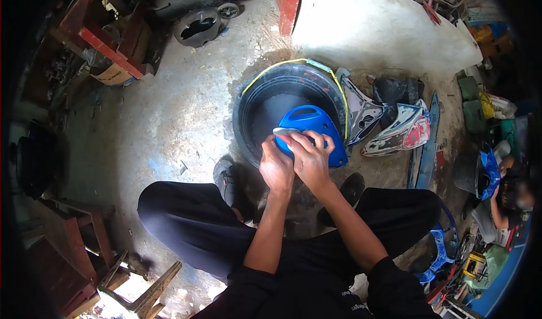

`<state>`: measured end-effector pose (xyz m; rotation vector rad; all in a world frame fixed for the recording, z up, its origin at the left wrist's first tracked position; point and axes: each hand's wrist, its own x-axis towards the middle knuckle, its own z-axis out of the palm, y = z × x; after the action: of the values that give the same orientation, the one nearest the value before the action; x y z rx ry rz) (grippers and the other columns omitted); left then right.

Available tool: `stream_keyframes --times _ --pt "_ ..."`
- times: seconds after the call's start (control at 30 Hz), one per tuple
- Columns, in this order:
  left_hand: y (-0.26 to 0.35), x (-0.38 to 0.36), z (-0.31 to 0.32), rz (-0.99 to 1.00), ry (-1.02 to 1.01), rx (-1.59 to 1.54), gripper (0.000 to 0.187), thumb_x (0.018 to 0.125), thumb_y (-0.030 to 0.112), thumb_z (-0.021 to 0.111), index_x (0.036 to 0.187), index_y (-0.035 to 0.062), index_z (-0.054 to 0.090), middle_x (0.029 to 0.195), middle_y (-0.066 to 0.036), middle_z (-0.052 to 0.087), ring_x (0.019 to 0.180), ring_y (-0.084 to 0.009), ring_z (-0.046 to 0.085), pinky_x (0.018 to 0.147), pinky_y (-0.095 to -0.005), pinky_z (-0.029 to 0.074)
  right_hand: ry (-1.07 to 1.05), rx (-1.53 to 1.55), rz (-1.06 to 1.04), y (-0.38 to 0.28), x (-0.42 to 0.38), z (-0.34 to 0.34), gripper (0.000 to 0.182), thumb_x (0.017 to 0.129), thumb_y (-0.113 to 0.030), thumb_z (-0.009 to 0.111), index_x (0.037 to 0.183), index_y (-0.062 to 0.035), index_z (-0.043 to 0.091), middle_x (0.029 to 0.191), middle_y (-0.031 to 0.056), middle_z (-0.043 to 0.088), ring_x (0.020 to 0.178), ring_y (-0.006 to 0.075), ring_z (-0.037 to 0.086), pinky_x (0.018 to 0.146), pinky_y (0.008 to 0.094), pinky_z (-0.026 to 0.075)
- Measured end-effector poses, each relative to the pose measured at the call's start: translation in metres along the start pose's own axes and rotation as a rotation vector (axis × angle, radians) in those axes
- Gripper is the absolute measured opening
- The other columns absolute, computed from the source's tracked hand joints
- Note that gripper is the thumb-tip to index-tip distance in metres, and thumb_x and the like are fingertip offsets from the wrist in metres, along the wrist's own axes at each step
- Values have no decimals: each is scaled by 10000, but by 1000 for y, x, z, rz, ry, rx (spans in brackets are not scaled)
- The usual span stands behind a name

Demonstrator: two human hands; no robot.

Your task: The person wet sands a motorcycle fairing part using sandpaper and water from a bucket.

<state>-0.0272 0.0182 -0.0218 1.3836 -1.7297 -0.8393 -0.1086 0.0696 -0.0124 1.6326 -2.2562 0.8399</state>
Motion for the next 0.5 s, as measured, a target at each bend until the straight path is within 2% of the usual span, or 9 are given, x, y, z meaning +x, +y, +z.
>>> stream_keyframes --times 0.03,0.07,0.13,0.2,0.23,0.33,0.4,0.43,0.5 --pt "1 0 -3 -9 -57 -2 198 1077 146 452 1214 79 579 843 -254 715 766 -465 709 651 -538 543 -5 -27 0 10 1 -9 313 812 -70 711 1075 -217 793 1190 -77 715 1182 228 551 1062 473 260" --pt "2 1 -2 -14 -49 -5 198 1077 146 452 1214 79 579 843 -254 715 766 -465 709 651 -538 543 38 -98 111 19 3 -10 333 828 -100 716 1115 -253 789 1197 -91 702 1172 211 552 1068 478 256" --pt "1 1 -3 -8 -41 32 199 1078 150 449 1210 83 582 856 -252 717 776 -460 711 657 -531 545 51 -90 200 8 17 -19 379 830 -114 709 1160 -287 783 1188 -108 699 1166 193 549 1067 477 256" --pt "-1 0 -3 -30 -44 17 199 1079 150 445 1206 87 585 853 -249 718 773 -457 712 657 -525 547 -14 -37 -19 0 6 -13 437 839 -94 683 1203 -319 771 1196 -121 698 1155 187 542 1055 465 264" --pt "0 0 -2 -14 -42 12 198 1081 152 444 1199 86 589 843 -250 717 764 -457 712 652 -526 546 16 -44 -30 1 5 -12 441 846 -85 676 1205 -324 770 1204 -128 692 1150 177 537 1053 463 265" --pt "0 0 0 -6 -18 -4 202 1081 159 448 1187 78 599 826 -252 713 747 -459 710 642 -528 543 60 -71 191 6 11 -16 465 852 -79 680 1219 -354 758 1211 -141 680 1168 167 526 1073 470 259" --pt "0 0 -1 -39 -26 -10 206 1080 159 450 1186 69 603 831 -249 715 754 -456 712 643 -525 543 -29 -14 27 -1 2 -12 484 839 -64 679 1225 -346 755 1206 -126 694 1176 183 521 1057 459 269" --pt "1 0 -1 -23 -26 -10 212 1083 161 448 1194 64 600 823 -248 713 753 -455 713 639 -525 543 -12 -40 8 1 2 -14 486 825 -58 684 1222 -329 759 1193 -110 706 1174 187 525 1049 460 270" --pt "2 1 0 -13 -26 0 213 1084 163 446 1192 65 601 824 -251 713 753 -456 713 638 -527 542 48 -43 136 7 7 -17 445 817 -57 689 1176 -303 778 1193 -104 710 1172 192 532 1056 463 266"
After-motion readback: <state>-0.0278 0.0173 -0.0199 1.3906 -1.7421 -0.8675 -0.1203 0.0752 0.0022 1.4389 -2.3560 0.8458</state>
